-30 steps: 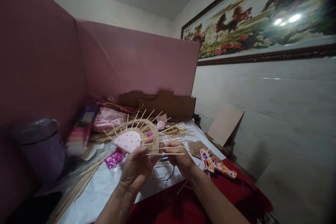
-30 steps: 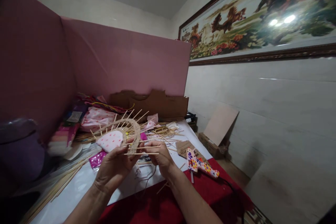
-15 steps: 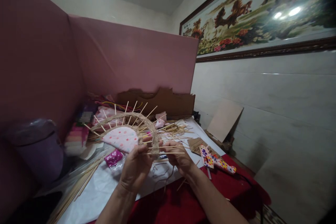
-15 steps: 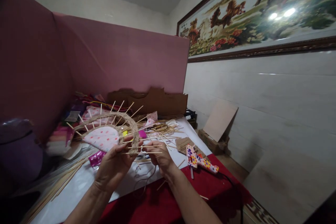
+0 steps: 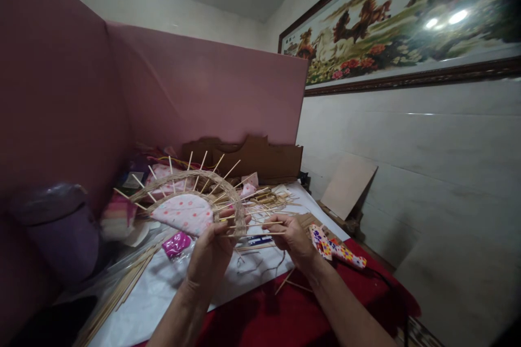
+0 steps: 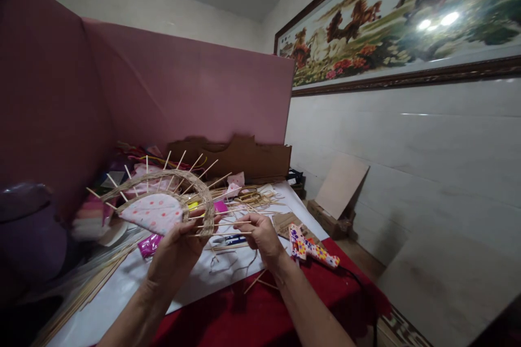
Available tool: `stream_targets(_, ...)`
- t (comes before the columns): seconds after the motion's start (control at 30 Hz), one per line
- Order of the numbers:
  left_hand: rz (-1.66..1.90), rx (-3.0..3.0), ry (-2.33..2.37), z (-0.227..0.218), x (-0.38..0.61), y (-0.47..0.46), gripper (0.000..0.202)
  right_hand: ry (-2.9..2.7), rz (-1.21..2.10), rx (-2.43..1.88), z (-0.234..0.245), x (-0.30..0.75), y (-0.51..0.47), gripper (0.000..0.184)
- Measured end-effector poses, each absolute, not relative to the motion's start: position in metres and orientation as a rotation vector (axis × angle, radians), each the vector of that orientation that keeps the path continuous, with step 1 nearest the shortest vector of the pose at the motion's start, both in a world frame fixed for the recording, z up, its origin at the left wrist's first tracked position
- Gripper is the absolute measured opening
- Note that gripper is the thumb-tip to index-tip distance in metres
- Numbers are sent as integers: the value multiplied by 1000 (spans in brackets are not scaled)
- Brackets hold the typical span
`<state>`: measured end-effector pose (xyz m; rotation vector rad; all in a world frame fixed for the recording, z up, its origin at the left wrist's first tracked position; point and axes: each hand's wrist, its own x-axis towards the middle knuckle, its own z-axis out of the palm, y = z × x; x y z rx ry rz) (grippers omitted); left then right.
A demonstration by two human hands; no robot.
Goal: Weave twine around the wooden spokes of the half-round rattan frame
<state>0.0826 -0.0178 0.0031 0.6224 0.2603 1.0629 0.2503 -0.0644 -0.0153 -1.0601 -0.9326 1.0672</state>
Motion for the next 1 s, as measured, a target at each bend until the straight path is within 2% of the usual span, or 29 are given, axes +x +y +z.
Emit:
stream_targets(0.33, 1043, 684, 274, 0, 81, -15, 21, -1035, 939, -1028, -3, 274, -80, 31)
stream_targets(0.63, 1050, 737, 295, 4, 80, -18, 20, -1154, 641, -1123, 9, 272, -91, 30)
stream_targets(1.0, 1048, 693, 275, 0, 79, -14, 22, -1248, 624, -1130, 12, 266, -99, 30)
